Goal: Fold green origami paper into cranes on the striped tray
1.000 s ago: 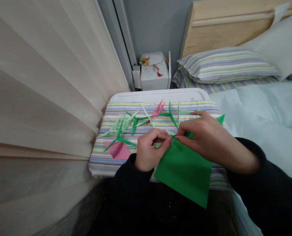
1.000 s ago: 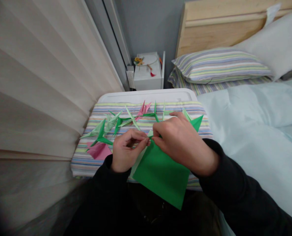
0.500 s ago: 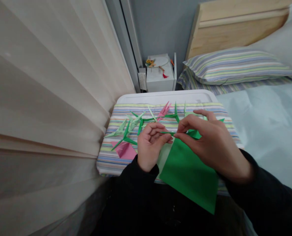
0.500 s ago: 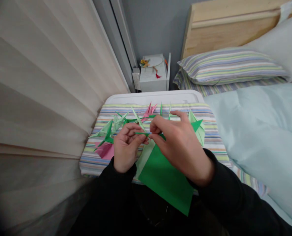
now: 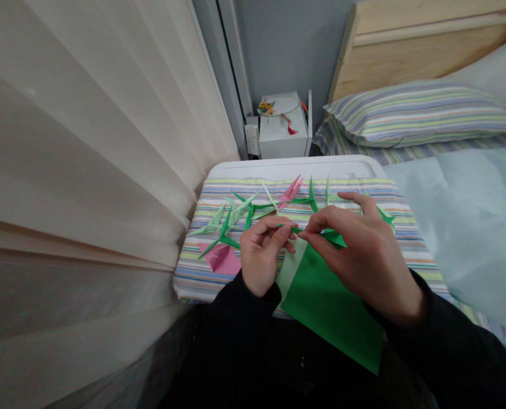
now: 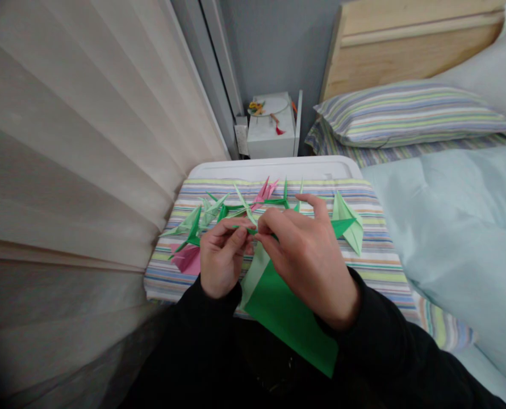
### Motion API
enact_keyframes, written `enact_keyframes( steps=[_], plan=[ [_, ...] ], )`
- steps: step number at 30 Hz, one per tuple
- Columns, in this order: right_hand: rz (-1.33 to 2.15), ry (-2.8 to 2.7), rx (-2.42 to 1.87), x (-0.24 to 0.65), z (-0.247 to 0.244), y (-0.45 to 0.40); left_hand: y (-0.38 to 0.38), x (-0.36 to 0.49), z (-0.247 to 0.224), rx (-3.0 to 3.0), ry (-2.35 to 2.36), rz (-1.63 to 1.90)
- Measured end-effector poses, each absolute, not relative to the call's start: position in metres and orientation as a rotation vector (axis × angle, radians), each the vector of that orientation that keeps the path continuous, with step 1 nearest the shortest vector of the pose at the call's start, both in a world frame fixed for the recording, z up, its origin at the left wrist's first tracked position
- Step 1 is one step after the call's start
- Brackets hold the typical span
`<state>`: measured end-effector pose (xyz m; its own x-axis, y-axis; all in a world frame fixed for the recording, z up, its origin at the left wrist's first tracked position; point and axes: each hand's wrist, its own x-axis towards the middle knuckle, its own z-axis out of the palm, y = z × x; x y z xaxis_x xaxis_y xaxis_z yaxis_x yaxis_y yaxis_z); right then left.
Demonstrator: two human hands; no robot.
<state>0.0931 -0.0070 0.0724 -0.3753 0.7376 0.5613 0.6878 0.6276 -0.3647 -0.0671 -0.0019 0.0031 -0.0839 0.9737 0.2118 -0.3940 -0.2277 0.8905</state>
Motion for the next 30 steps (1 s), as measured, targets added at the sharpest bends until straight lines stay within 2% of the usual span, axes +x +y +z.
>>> enact_keyframes(
  steps=[9,15,22,30],
  plan=[
    [0.092,-2.120,-1.131,0.094,0.071,-0.009,0.000,-0.067,0.014,0.846,0.885,1.669],
    [0.074,-2.103,-1.144,0.095,0.072,-0.009,0.000,-0.066,0.005,0.963,0.818,1.550],
    [0.085,-2.072,-1.169,0.092,0.069,-0.010,-0.001,-0.066,0.004,1.102,0.864,1.616],
    [0.252,-2.111,-1.170,0.093,0.067,-0.007,-0.003,-0.065,0.011,1.256,0.942,1.684]
  ],
)
